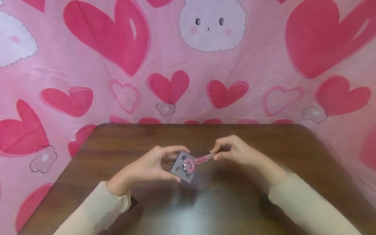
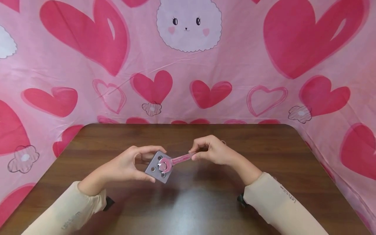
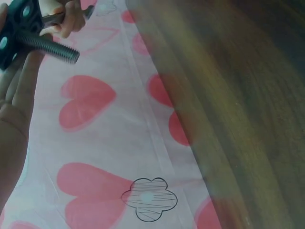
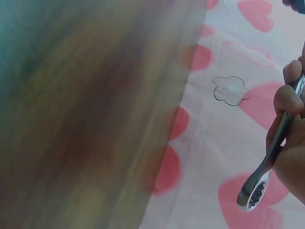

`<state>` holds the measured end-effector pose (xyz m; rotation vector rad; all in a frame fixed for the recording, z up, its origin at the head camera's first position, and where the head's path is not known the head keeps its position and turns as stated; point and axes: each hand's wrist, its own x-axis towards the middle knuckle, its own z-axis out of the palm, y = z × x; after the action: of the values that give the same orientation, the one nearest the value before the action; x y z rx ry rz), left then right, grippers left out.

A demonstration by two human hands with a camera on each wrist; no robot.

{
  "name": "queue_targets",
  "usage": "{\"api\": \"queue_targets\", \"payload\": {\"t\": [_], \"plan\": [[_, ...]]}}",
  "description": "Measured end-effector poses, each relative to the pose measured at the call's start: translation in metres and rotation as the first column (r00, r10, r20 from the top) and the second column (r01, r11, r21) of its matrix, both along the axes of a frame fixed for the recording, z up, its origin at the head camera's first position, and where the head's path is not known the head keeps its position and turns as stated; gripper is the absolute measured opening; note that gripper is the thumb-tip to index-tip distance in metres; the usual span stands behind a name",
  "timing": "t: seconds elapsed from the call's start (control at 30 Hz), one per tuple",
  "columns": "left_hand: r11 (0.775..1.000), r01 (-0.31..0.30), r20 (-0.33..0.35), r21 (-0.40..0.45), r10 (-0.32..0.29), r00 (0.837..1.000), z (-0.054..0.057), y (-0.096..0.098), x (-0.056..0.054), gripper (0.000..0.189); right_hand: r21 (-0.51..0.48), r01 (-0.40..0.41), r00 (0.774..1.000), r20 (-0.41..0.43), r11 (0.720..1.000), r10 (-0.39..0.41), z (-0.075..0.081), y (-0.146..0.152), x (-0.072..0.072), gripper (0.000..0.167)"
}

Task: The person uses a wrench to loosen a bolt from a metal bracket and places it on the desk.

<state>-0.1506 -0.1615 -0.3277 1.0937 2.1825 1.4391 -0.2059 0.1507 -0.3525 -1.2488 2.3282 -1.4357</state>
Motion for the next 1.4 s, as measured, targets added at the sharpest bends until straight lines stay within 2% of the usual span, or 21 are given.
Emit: {"api": "queue_targets", "payload": {"t": [0.13, 0.27, 0.37, 0.47, 0.67, 0.8, 0.87, 0.93, 1.03, 1.1, 1.23, 1.3, 1.4], "plan": [[0.995, 0.097, 0.091, -0.009, -0.096, 0.991, 0.003, 0.0, -0.002, 0.07, 0.039, -0.032, 0.999, -0.027, 0.999, 0.033, 0.008, 0.0, -0.002, 0.012], [0.984, 0.171, 0.131, -0.046, -0.164, 0.978, 0.005, 0.001, -0.005, 0.068, 0.062, -0.045, 0.999, 0.012, 0.997, 0.044, 0.011, -0.001, -0.002, 0.014], [0.982, 0.182, 0.148, -0.06, -0.171, 0.974, 0.004, 0.001, -0.005, 0.067, 0.074, -0.035, 0.999, 0.026, 0.997, 0.033, 0.011, -0.001, 0.0, 0.015], [0.984, 0.168, 0.147, -0.051, -0.159, 0.976, 0.002, -0.001, -0.005, 0.068, 0.084, -0.013, 1.0, 0.0, 0.996, 0.013, 0.008, 0.001, 0.0, 0.014], [0.993, 0.114, 0.114, -0.024, -0.11, 0.987, -0.002, -0.004, -0.004, 0.07, 0.07, 0.065, 0.998, -0.008, 0.995, -0.064, 0.001, 0.011, 0.0, 0.016], [1.0, 0.001, 0.047, -0.025, 0.001, 0.999, -0.006, -0.004, -0.005, 0.072, 0.043, 0.143, 0.989, 0.039, 0.989, -0.145, -0.004, 0.021, 0.004, 0.015], [0.997, -0.076, 0.007, -0.024, 0.076, 0.997, -0.008, -0.003, -0.006, 0.072, 0.026, 0.173, 0.983, 0.063, 0.985, -0.174, -0.007, 0.025, 0.007, 0.014], [0.989, -0.147, -0.035, -0.005, 0.147, 0.989, -0.01, -0.002, -0.007, 0.073, -0.002, 0.189, 0.976, 0.11, 0.982, -0.187, -0.01, 0.025, 0.011, 0.014], [0.967, -0.249, -0.114, 0.056, 0.254, 0.96, -0.014, 0.0, -0.009, 0.074, -0.053, 0.202, 0.968, 0.164, 0.978, -0.191, -0.015, 0.021, 0.016, 0.014], [0.948, -0.299, -0.19, 0.11, 0.316, 0.93, -0.016, 0.002, -0.01, 0.076, -0.079, 0.222, 0.958, 0.204, 0.972, -0.202, -0.018, 0.016, 0.019, 0.013], [0.901, -0.372, -0.33, 0.226, 0.43, 0.841, -0.021, 0.008, -0.012, 0.077, -0.085, 0.287, 0.928, 0.27, 0.954, -0.255, -0.021, 0.003, 0.027, 0.014], [0.876, -0.397, -0.361, 0.275, 0.477, 0.802, -0.023, 0.011, -0.013, 0.077, -0.09, 0.322, 0.91, 0.306, 0.942, -0.282, -0.022, -0.004, 0.03, 0.016], [0.836, -0.434, -0.363, 0.334, 0.54, 0.759, -0.023, 0.017, -0.014, 0.076, -0.106, 0.358, 0.895, 0.324, 0.928, -0.308, -0.024, -0.012, 0.033, 0.016]]}}
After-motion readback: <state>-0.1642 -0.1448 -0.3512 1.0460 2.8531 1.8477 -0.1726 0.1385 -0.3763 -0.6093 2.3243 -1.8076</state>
